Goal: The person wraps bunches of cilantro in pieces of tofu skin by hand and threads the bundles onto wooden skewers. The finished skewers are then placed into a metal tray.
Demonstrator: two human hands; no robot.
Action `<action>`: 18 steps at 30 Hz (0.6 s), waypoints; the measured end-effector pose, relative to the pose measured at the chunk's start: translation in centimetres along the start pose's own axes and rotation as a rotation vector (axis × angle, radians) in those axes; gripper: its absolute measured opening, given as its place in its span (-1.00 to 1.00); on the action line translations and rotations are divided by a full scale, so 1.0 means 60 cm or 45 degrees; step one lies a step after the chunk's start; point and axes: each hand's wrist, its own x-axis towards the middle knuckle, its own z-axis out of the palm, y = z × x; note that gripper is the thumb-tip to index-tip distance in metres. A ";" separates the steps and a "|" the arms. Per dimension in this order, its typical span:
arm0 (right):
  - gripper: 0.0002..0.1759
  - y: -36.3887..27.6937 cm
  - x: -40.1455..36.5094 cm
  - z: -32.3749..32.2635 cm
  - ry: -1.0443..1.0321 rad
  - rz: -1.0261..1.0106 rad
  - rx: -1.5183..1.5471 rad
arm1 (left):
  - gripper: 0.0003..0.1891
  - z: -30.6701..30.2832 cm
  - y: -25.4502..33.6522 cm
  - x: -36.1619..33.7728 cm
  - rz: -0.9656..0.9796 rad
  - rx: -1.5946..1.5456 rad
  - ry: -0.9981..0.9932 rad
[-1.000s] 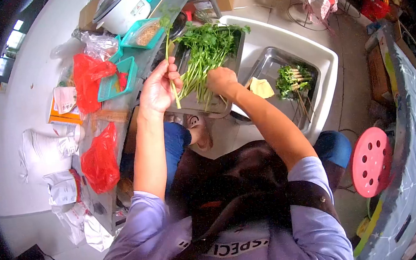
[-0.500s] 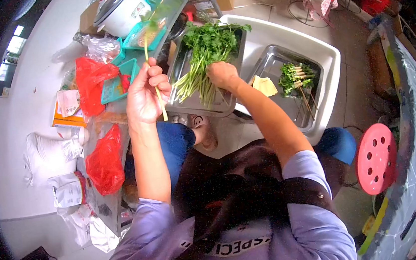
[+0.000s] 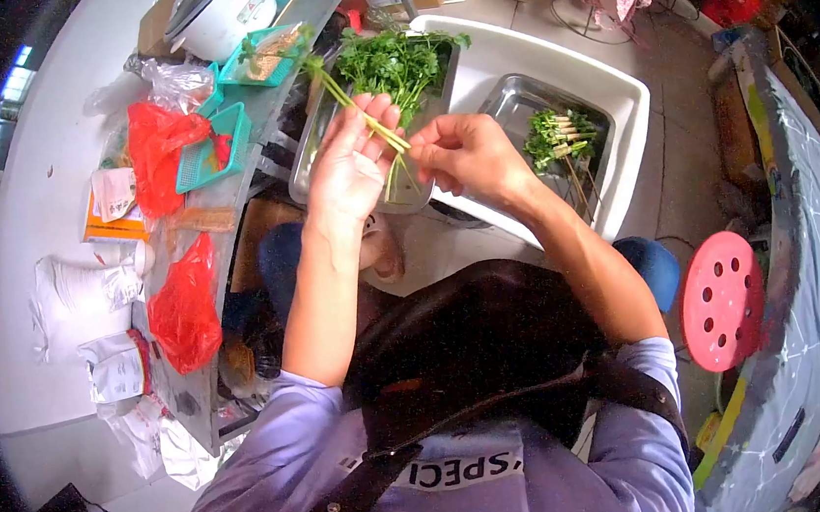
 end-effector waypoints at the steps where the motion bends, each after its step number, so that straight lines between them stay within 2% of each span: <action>1: -0.76 -0.003 -0.005 -0.005 0.015 0.007 0.058 | -0.77 0.008 -0.010 -0.003 0.015 0.042 -0.017; 5: -0.81 0.004 -0.015 -0.030 -0.024 0.003 0.167 | -0.74 0.022 -0.043 -0.011 -0.040 0.094 -0.044; 11: -0.75 0.016 -0.030 -0.052 -0.148 0.017 0.196 | -0.78 0.032 -0.063 -0.010 -0.211 0.134 -0.113; 14: -0.73 0.028 -0.033 -0.078 0.102 -0.069 -0.097 | -0.81 0.050 -0.073 -0.013 -0.283 0.061 0.099; 15: -0.69 0.036 -0.033 -0.083 0.185 -0.277 -0.191 | -0.82 0.050 -0.076 -0.011 -0.298 0.046 0.108; 18: -0.65 0.028 -0.042 -0.093 0.112 -0.119 -0.241 | -0.83 0.045 -0.084 -0.002 -0.246 0.060 0.101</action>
